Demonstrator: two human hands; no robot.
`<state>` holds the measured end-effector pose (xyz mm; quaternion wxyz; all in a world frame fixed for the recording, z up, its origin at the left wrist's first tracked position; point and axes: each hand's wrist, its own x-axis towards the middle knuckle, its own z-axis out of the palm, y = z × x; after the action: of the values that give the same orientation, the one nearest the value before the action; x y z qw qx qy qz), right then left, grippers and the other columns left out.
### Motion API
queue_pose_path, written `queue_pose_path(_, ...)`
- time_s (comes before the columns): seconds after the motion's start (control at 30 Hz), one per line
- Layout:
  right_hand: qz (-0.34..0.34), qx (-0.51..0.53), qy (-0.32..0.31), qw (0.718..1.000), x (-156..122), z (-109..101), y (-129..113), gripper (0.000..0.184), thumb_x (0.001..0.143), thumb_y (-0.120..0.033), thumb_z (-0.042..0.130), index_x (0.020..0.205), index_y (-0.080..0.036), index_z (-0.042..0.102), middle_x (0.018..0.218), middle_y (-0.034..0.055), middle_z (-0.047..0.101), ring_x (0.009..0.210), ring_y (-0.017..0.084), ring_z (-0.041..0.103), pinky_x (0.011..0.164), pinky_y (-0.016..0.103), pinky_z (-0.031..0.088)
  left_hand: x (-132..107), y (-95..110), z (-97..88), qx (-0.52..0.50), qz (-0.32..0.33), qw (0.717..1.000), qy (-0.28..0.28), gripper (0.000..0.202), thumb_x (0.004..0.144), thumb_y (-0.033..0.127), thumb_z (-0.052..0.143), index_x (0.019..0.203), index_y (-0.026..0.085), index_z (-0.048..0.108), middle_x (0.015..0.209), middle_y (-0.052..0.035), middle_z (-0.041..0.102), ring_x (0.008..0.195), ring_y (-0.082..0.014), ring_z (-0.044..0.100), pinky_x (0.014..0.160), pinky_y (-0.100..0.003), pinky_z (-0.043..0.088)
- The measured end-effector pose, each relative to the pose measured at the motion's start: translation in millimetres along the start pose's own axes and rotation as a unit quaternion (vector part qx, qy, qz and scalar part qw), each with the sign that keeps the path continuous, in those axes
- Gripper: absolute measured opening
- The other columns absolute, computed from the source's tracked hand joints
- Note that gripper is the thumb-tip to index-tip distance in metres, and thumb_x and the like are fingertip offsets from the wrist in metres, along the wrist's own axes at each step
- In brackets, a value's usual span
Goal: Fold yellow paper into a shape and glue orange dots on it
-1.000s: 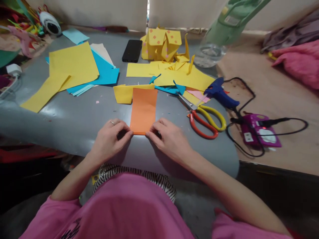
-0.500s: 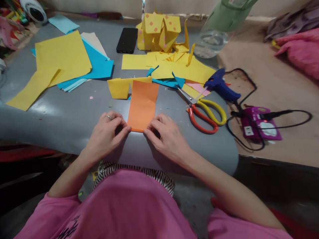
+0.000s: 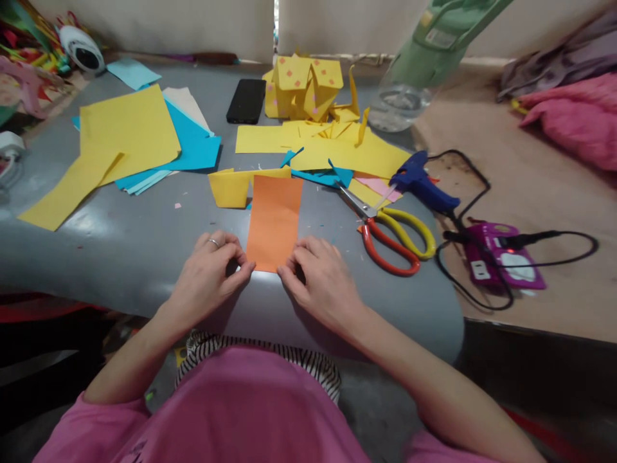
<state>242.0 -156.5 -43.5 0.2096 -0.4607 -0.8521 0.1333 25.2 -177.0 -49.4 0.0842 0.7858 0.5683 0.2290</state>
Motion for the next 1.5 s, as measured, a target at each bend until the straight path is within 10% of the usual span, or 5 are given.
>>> queue_pose_path(0.4, 0.015, 0.0, -0.007, 1.0, -2, 4, 2, 0.016, 0.092, -0.028, 0.054, 0.078, -0.021, 0.052, 0.092, 0.0089, 0.061, 0.089, 0.026, 0.058, 0.079, 0.041, 0.044, -3, 4, 2.1, -0.002, -0.017, 1.0, -0.011, 0.012, 0.095, 0.026, 0.056, 0.094, 0.016, 0.062, 0.103, -0.009, 0.062, 0.095, -0.023, 0.054, 0.086, -0.039, 0.045)
queue_pose_path(0.8, -0.054, -0.008, 0.022, 0.998, -11, -3, 4, 0.017, 0.089, -0.01, 0.051, 0.099, -0.02, 0.06, 0.103, 0.009, 0.064, 0.097, 0.023, 0.059, 0.083, 0.038, 0.044, -8, 10, -8.1, 0.176, 0.22, 0.958, -0.046, 0.025, 0.1, 0.021, 0.051, 0.12, 0.022, 0.067, 0.107, -0.0036, 0.067, 0.093, -0.0209, 0.052, 0.079, -0.035, 0.038)
queue_pose_path(1.0, -0.158, -0.156, 0.06, 0.973, -26, 0, -11, 0.027, 0.091, -0.014, 0.054, 0.116, -0.017, 0.066, 0.106, 0.0104, 0.07, 0.095, 0.025, 0.055, 0.08, 0.04, 0.037, -23, 21, -6.8, 0.221, 0.206, 0.953, -0.002, 0.032, 0.101, 0.017, 0.046, 0.128, 0.017, 0.063, 0.11, -0.0024, 0.067, 0.096, -0.0199, 0.052, 0.08, -0.035, 0.038)
queue_pose_path(1.5, -0.137, -0.161, 0.04, 0.977, -29, 2, -14, 0.026, 0.091, -0.014, 0.055, 0.114, -0.02, 0.065, 0.111, 0.0079, 0.073, 0.1, 0.026, 0.057, 0.083, 0.041, 0.036, -49, -10, -11.7, 0.164, 0.109, 0.98, 0.034, 0.049, 0.093, 0.009, 0.051, 0.138, 0.028, 0.055, 0.118, -0.0101, 0.063, 0.105, -0.0263, 0.049, 0.084, -0.041, 0.039)
